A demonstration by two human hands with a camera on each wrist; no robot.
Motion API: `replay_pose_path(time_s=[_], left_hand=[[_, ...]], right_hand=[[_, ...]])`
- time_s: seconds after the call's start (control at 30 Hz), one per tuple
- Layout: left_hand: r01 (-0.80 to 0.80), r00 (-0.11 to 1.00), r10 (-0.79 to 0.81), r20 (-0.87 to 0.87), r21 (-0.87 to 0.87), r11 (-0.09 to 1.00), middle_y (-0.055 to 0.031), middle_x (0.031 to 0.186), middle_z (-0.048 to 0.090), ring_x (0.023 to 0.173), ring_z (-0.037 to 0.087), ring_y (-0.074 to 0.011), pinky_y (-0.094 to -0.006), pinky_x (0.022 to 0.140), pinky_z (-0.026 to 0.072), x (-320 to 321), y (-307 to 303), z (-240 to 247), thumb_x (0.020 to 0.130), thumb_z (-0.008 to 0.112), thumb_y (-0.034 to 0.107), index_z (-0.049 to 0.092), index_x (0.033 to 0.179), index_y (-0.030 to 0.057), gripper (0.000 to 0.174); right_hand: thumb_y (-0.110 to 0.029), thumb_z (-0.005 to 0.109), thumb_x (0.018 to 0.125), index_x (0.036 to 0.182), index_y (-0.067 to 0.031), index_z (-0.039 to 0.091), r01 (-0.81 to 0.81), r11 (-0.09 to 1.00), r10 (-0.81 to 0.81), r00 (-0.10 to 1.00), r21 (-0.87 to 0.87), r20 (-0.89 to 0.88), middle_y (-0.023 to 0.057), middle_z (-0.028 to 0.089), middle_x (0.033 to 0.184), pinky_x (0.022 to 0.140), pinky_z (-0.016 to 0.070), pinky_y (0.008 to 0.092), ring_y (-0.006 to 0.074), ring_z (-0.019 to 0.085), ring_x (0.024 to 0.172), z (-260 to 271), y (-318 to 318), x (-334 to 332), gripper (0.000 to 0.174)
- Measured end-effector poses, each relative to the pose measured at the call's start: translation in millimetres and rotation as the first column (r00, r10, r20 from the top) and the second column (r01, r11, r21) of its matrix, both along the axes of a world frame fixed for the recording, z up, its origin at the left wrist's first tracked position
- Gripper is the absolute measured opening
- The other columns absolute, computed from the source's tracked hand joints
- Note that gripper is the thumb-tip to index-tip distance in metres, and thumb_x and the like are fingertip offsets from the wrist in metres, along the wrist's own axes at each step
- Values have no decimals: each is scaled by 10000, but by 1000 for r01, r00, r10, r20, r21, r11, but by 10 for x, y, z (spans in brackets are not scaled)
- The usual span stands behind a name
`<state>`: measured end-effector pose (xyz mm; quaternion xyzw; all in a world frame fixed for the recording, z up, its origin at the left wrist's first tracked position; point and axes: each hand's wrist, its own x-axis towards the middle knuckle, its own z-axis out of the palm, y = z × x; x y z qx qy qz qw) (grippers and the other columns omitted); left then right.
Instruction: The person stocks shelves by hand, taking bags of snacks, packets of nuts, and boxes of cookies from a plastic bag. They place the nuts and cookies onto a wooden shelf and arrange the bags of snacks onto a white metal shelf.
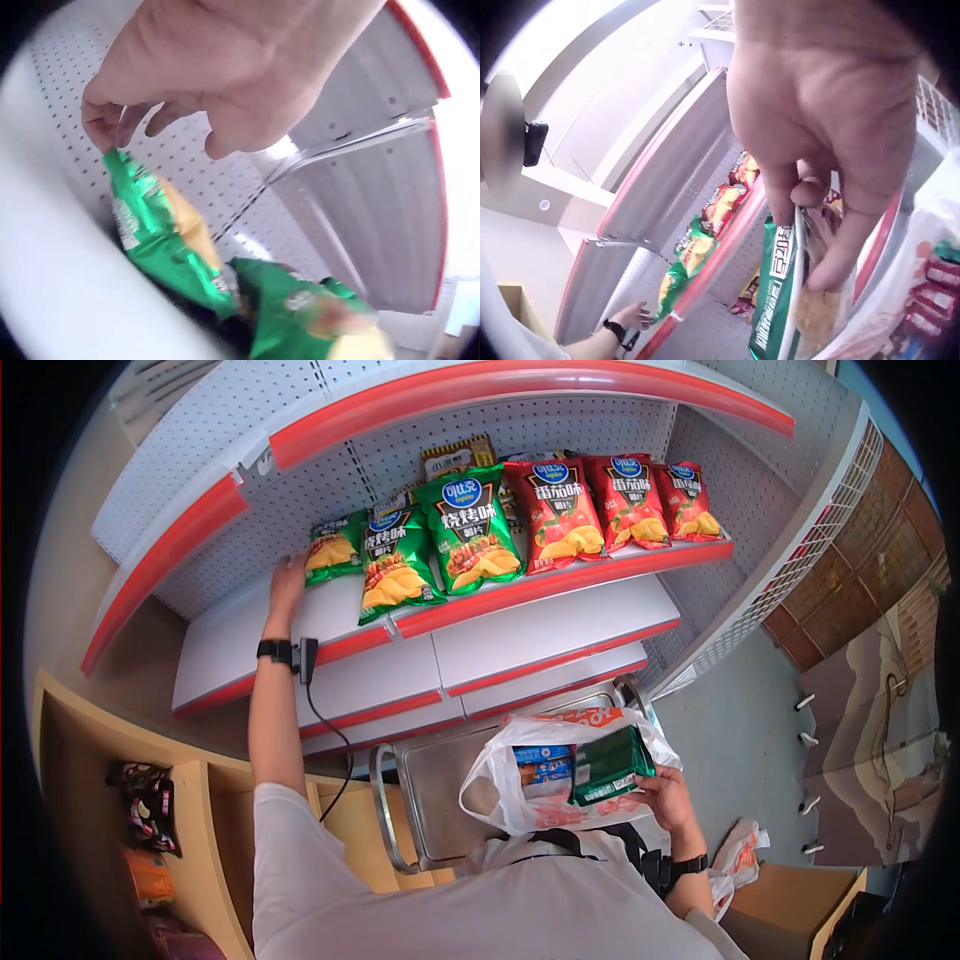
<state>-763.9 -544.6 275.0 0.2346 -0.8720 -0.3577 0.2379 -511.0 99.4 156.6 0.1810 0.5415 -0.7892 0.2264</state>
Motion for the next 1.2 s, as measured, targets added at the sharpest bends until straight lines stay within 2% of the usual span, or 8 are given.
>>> replay_pose_path(time_s=[0.23, 0.47, 0.63, 0.7, 0.83, 0.9, 1.03, 1.2], left_hand=[[636, 740, -544, -395, 149, 757, -41, 888, 610, 725, 547, -109, -221, 661, 430, 1968, 1942, 141, 958, 492, 248, 594, 956, 25, 245], [475, 852, -427, -303, 789, 390, -122, 1347, 426, 1051, 542, -191, -315, 828, 484, 2836, 2753, -631, 805, 683, 96, 363, 1362, 50, 644], [588, 809, -506, -299, 399, 704, -152, 1434, 328, 1281, 378, -292, -422, 966, 420, 2979, 2697, -365, 711, 763, 124, 330, 1399, 66, 815], [595, 792, -610, 31, -267, 758, -170, 1456, 303, 1330, 324, -357, -462, 1013, 376, 2952, 2642, -302, 655, 781, 113, 408, 1354, 65, 794], [574, 751, -620, -227, -237, 783, -174, 1218, 573, 1193, 510, -358, -493, 1015, 369, 2879, 2556, -773, 653, 766, 78, 552, 1180, 22, 571], [568, 816, -508, -277, 214, 795, -141, 1116, 633, 1072, 602, -289, -404, 951, 449, 2960, 2642, -993, 733, 731, 71, 587, 1093, -13, 397], [245, 968, -35, -248, 906, 345, -110, 1183, 592, 1038, 601, -181, -351, 875, 495, 3158, 2628, -1660, 872, 650, 159, 505, 1236, -2, 424], [460, 835, 24, -549, 674, -578, -131, 1179, 594, 1019, 624, -234, -378, 883, 509, 3318, 2318, -2033, 933, 553, 199, 464, 1260, 5, 390]], right_hand=[[9, 563, 869, 966, 41, 619, -11, 900, -41, 993, -436, -110, 128, 650, 1023, 871, 532, 374, 214, 642, 934, 375, -536, -313, 117], [10, 557, 868, 1043, 37, 628, -227, 837, 95, 956, -498, -277, 108, 657, 1034, 925, 501, 357, 198, 631, 975, 624, -1193, -616, 191], [1, 548, 878, 1072, 39, 620, -392, 872, 249, 872, -294, -422, 106, 650, 1056, 926, 501, 345, 194, 617, 1023, 512, -1408, -590, 210], [-6, 544, 886, 1061, 46, 614, -416, 804, 338, 907, -425, -250, 118, 636, 1082, 923, 505, 350, 205, 615, 1028, 748, -1490, -548, 195], [-98, 513, 939, 1108, 73, 566, -527, 727, 539, 835, -441, -110, 162, 628, 1096, 940, 497, 403, 246, 623, 1026, 585, -1563, -491, 246], [-214, 487, 973, 1093, 39, 596, -749, 648, 721, 661, -137, -208, 149, 634, 1112, 905, 481, 301, 199, 614, 1020, 459, -1408, -499, 300], [-228, 536, 914, 1038, 5, 664, -735, 634, 770, 627, 239, -113, 97, 659, 1074, 928, 428, 295, 176, 596, 1000, -526, -885, -593, 293], [-217, 577, 857, 1084, 12, 629, -488, 441, 636, 762, 753, 121, 187, 660, 981, 865, 469, 343, 263, 622, 957, -1870, -60, -506, 327]])
